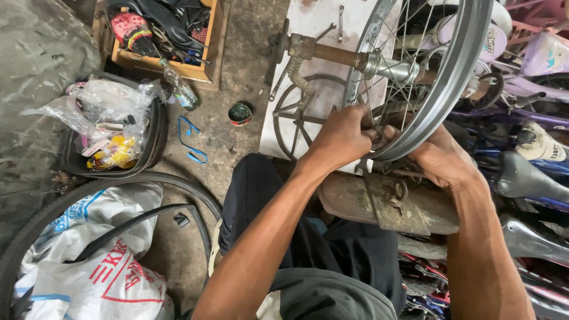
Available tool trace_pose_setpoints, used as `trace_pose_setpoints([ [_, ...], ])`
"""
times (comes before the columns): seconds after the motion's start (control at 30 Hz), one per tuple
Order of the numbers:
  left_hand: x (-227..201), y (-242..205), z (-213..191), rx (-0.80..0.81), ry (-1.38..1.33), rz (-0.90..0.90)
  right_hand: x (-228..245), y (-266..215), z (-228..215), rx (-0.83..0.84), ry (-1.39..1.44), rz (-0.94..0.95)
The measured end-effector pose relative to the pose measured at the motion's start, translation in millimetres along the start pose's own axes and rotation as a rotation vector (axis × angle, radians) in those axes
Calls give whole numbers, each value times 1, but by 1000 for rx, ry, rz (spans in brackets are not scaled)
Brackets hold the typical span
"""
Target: The person uses a spoke wrench to tighten the nipples on a bicycle wheel mounted in a truing stand. They rotate the wheel to access different spokes and make adjustments to the tension.
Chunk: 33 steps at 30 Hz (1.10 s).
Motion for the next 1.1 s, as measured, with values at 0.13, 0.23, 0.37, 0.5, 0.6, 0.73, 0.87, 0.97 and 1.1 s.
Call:
trace_pose_setpoints([
  [0.13,-16,-7,-9,25,-2,-108,7,-7,-5,-65,-357,231],
  [0.23,-26,-13,-13,38,59,-170,0,-3,-4,-73,-178,206],
  [0.37,-22,-9,-12,19,40,-189,-23,12,-8,-55,108,128],
  [0.5,-37,-11,-21,-58,-15,-244,-14,6,-11,-94,-145,269],
  [0.6,-35,-8,-21,-141,-36,-103,-24,23,-7,74,-105,3],
  [0.73,-44,-12,-23,-95,-53,-113,-21,26,-6,100,-316,-51],
  [0.87,-28,-7,-13,-118,-12,72,-21,20,-5,10,-325,96],
  [0.97,-25,-7,-10,-172,31,255,-30,23,-5,26,-260,49],
  [1.1,-52,-17,-25,-71,-21,-164,-23,15,2,34,-101,-19],
])
Point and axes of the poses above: each hand's wrist, its own y-axis towards the middle knuckle, its own z-axis out of the palm, x = y × z, the point moved 3 cm from there along y, towards the middle knuckle, and after that the axes turned 9 degrees about -x, right-handed, at the moved point
